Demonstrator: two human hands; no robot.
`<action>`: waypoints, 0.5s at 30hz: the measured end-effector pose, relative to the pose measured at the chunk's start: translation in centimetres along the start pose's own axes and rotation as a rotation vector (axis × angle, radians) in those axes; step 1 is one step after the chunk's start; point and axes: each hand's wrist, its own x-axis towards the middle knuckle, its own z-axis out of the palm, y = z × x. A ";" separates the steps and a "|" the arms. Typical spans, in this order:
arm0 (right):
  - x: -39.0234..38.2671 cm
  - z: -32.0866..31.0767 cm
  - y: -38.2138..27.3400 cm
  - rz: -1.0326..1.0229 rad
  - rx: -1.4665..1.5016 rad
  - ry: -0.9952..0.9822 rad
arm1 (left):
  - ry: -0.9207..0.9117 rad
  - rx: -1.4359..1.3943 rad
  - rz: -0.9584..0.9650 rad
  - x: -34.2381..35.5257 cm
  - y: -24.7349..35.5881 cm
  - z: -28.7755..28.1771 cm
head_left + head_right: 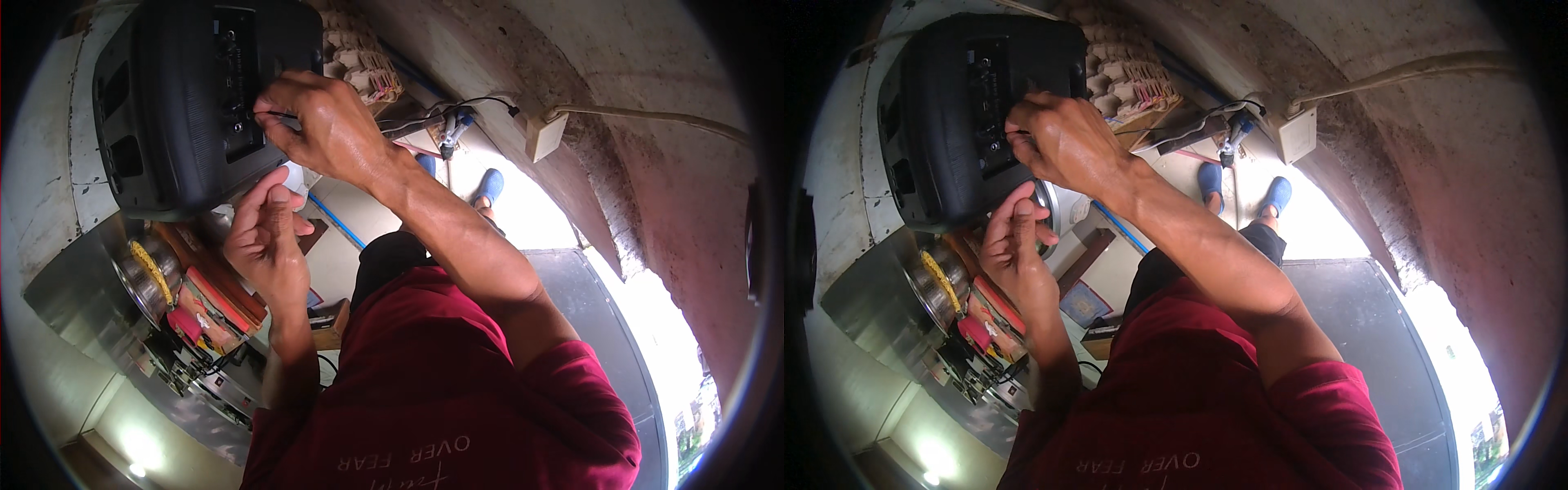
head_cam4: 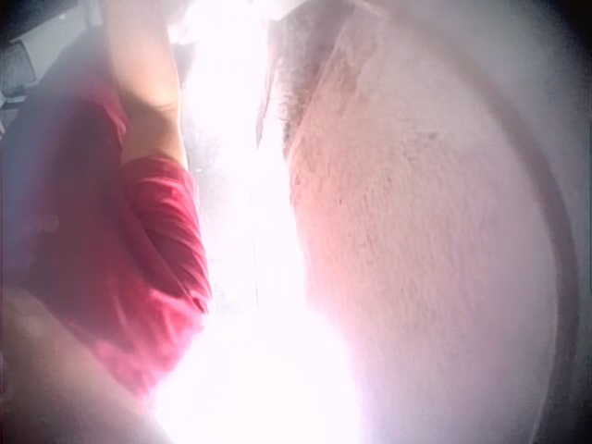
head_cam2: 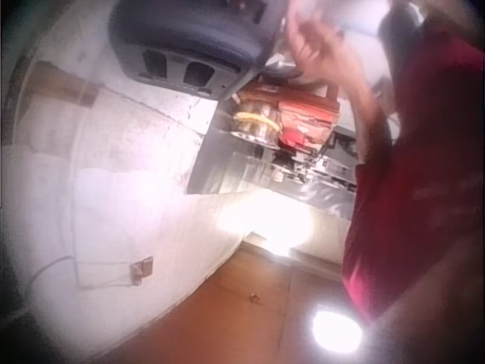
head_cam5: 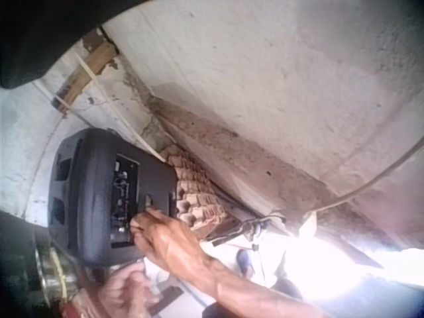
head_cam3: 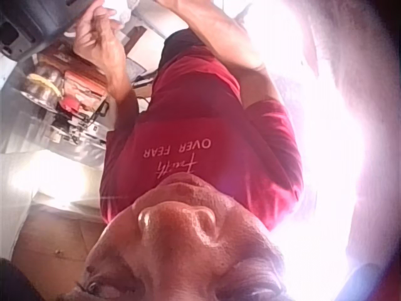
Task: The person works on the back of a black electronic speaker by hand, first using a small tool to turn a dial and then manipulating wires on the device.
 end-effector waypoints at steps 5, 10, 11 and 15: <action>-0.1 -0.1 -0.5 -0.008 -0.051 0.012 | -0.050 0.037 -0.024 -0.2 -0.2 0.6; -0.4 0.9 -0.2 0.010 -0.025 0.055 | -0.040 -0.033 -0.022 -0.3 -0.9 0.7; -0.6 1.1 -0.4 0.028 -0.004 0.067 | -0.038 -0.038 -0.021 -0.4 -0.9 0.6; -1.1 1.9 -1.1 0.169 0.086 0.123 | -0.013 -0.054 -0.048 -0.2 -1.0 0.6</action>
